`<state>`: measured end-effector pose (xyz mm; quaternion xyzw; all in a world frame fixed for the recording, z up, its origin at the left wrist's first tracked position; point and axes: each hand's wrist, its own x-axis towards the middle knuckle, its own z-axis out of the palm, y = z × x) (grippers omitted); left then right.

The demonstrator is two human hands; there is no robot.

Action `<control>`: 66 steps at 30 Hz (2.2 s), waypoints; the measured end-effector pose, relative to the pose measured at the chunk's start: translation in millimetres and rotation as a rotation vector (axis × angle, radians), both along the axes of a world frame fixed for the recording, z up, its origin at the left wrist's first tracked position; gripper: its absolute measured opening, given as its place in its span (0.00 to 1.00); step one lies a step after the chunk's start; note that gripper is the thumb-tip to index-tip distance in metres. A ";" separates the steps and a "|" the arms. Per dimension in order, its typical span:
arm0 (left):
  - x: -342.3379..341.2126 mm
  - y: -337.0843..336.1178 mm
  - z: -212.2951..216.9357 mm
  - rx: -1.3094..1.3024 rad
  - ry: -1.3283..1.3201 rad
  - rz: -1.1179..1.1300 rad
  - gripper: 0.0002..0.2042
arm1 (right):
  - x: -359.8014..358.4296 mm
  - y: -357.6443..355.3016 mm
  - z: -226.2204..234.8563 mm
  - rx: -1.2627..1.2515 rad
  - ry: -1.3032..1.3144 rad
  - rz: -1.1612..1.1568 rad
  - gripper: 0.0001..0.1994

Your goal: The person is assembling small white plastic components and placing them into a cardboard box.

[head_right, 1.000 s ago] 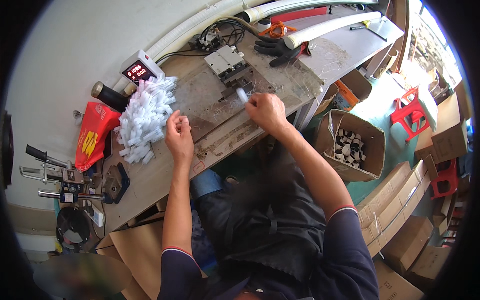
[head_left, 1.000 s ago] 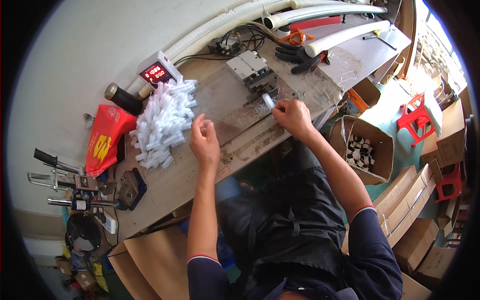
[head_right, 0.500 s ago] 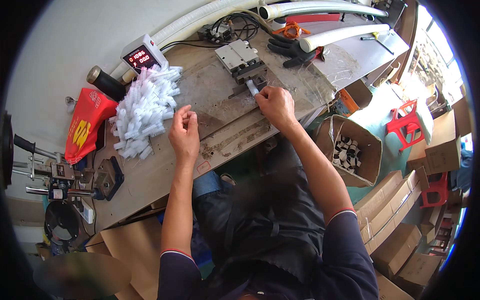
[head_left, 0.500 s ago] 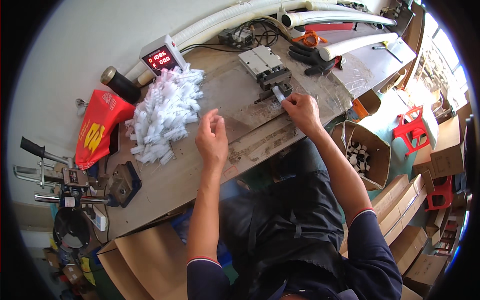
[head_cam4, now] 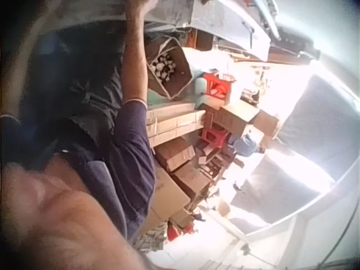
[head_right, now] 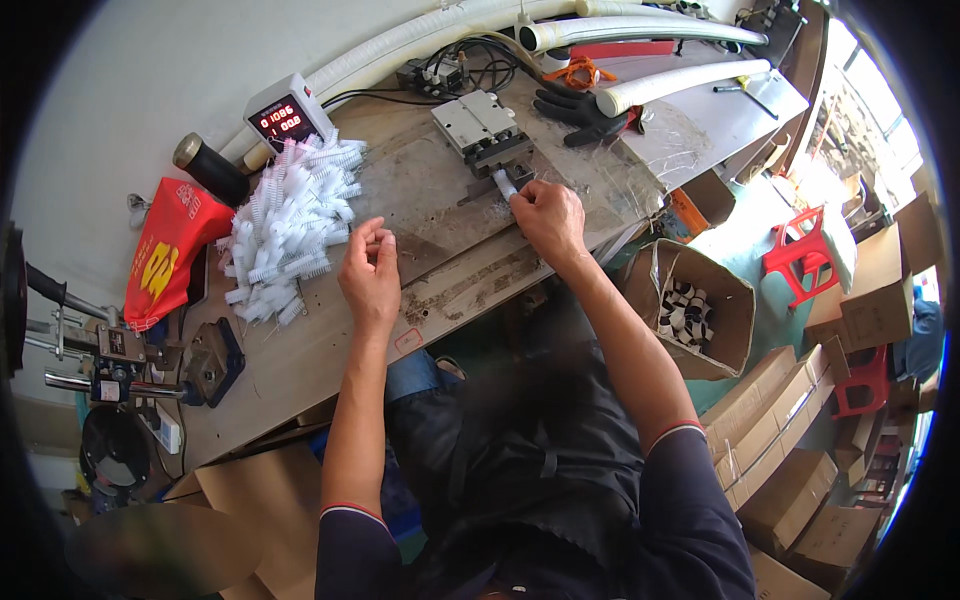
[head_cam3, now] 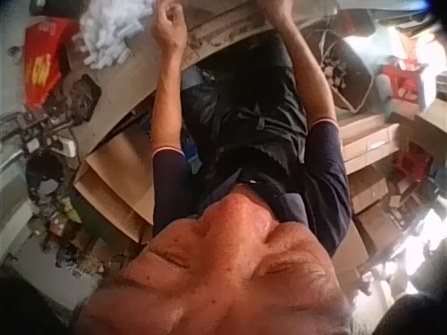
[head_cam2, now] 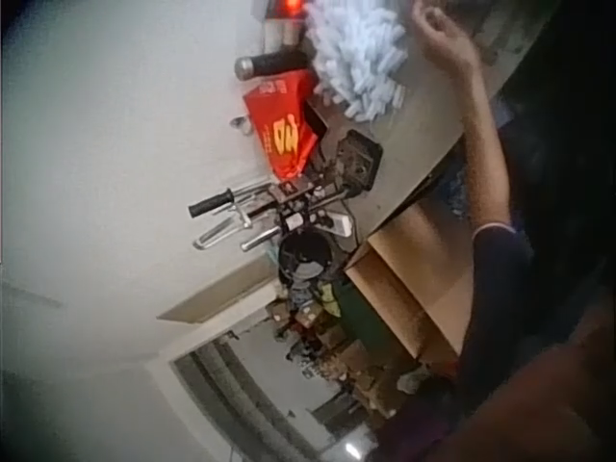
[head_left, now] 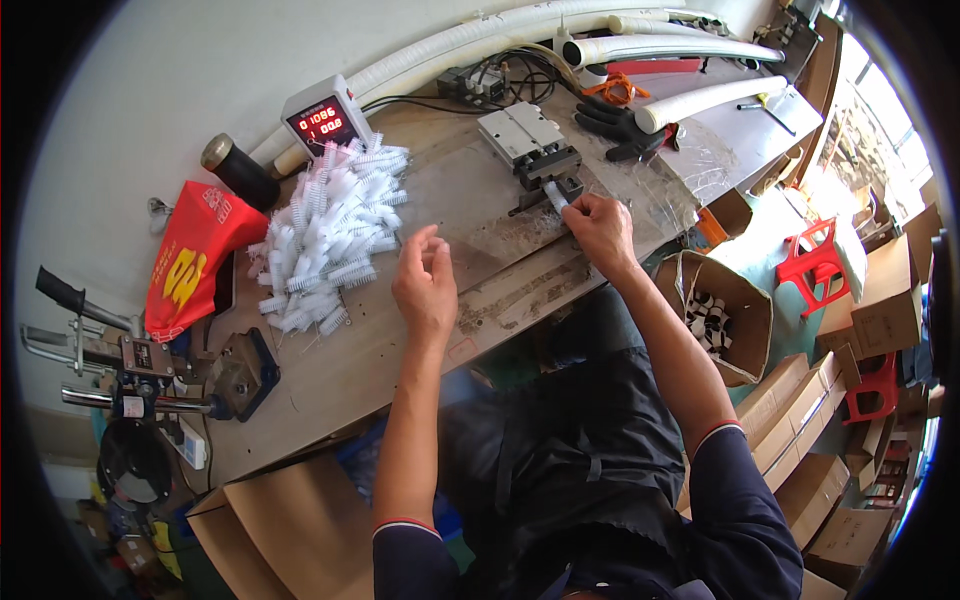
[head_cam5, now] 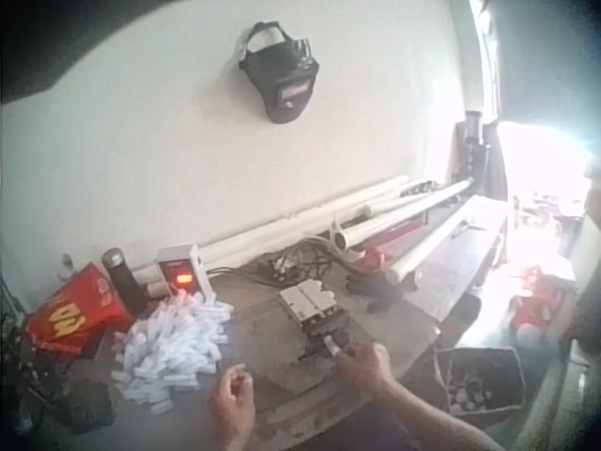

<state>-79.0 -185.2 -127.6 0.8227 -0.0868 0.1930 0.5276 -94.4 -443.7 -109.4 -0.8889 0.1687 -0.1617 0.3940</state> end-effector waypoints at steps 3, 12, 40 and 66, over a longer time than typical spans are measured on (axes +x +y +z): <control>3.1 -0.8 -1.9 0.016 -0.045 0.004 0.13 | 4.8 0.2 -4.5 -0.045 -0.050 -0.041 0.12; 0.6 -9.0 1.5 0.214 -0.132 0.016 0.10 | 0.8 3.4 -16.0 -0.014 -0.192 -0.105 0.12; 0.3 -66.7 8.4 0.413 -0.376 -0.130 0.08 | -1.7 -2.8 -14.5 0.171 -0.295 -0.108 0.12; -11.6 -91.9 19.2 0.525 -0.218 -0.256 0.04 | -6.1 -16.0 -16.3 0.373 -0.229 0.208 0.12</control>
